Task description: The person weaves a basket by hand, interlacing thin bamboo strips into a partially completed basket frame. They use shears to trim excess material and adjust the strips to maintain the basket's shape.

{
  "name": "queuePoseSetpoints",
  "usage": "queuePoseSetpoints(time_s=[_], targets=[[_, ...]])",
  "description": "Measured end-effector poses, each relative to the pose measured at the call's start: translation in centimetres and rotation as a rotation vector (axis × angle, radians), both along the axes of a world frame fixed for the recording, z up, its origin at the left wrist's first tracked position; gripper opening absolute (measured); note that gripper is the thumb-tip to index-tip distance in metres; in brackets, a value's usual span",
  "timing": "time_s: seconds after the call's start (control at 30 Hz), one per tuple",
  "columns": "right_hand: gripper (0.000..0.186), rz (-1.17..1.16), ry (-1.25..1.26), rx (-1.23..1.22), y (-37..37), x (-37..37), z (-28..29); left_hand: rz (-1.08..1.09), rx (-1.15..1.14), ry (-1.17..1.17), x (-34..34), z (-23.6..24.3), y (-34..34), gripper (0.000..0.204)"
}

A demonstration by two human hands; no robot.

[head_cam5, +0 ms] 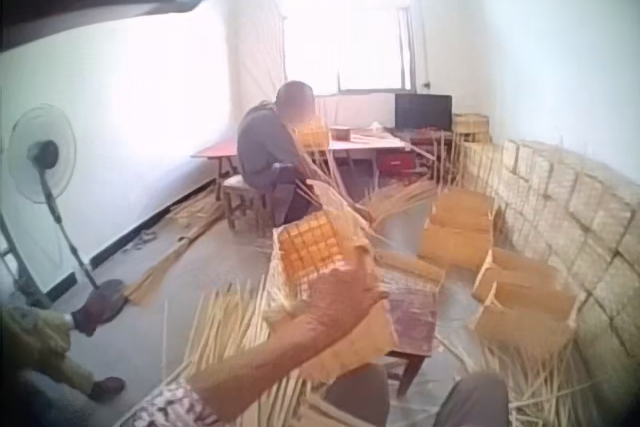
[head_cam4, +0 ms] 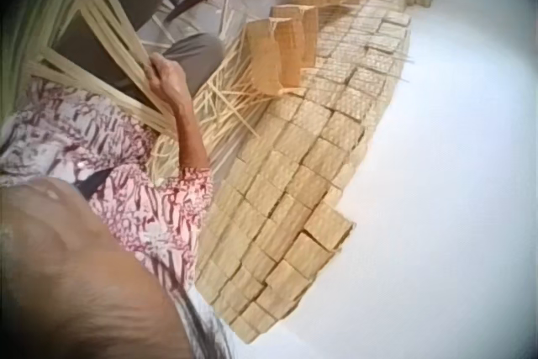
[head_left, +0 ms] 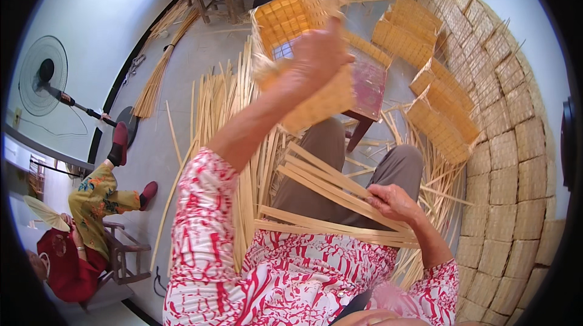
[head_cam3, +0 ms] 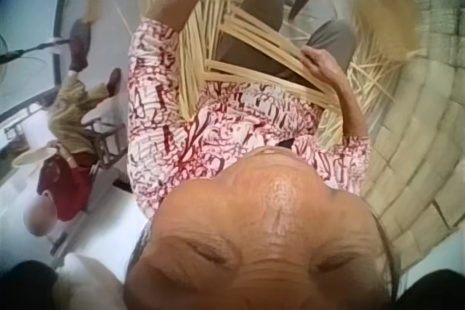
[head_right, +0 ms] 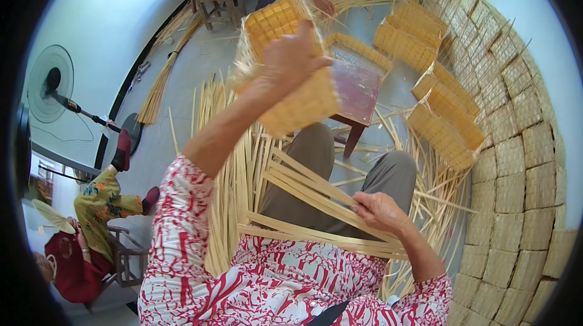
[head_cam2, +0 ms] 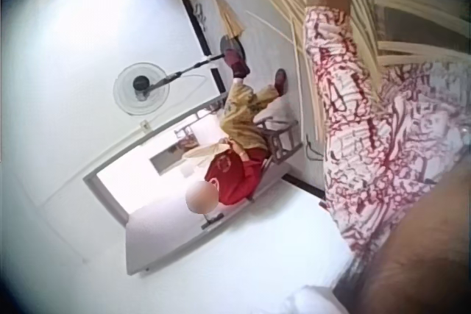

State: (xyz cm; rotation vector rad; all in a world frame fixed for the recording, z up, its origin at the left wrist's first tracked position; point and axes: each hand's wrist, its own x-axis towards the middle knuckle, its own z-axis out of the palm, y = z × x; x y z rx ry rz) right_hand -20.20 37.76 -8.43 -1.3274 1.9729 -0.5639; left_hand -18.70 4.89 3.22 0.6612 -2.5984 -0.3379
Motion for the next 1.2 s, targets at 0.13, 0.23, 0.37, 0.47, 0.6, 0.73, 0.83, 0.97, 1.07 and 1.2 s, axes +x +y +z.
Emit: queuePoseSetpoints(time_s=[0.13,0.23,0.37,0.47,0.6,0.73,0.83,0.97,1.07,1.2], targets=[[0.019,-0.010,0.000,-0.022,0.0,0.3,0.5,-0.198,0.165,-0.092,-5.7,-0.5,4.0,0.055],[0.020,0.036,-0.013,0.002,-0.4,0.3,0.2,-0.301,0.188,-0.067,-7.4,-0.6,4.3,0.056],[0.020,0.098,-0.020,0.007,-0.8,0.3,0.7,-0.343,0.326,0.042,-10.0,-0.8,3.7,0.057],[0.018,0.075,-0.047,-0.033,0.0,0.4,0.8,-0.410,0.302,-0.076,-11.1,-1.1,5.5,0.051],[0.019,0.116,-0.012,-0.040,-0.3,0.7,0.4,-0.423,0.356,-0.054,-10.7,-0.8,5.4,0.045],[0.023,0.102,0.002,-0.003,-0.3,0.6,0.1,-0.432,0.351,-0.100,-9.1,-1.5,5.5,0.042],[0.023,0.100,0.004,-0.017,-0.5,0.6,0.3,-0.417,0.251,-0.198,-6.8,-0.9,5.7,0.037],[0.023,0.105,0.002,0.012,-0.7,0.6,0.9,-0.398,0.243,-0.299,-8.2,-1.3,4.3,0.021],[0.024,0.096,-0.003,-0.037,-0.4,0.7,0.8,-0.296,0.336,-0.154,-10.9,-0.7,4.5,0.023],[0.027,0.123,-0.037,-0.025,-0.6,0.8,0.6,-0.269,0.574,-0.111,-14.6,-2.5,5.6,0.028]])
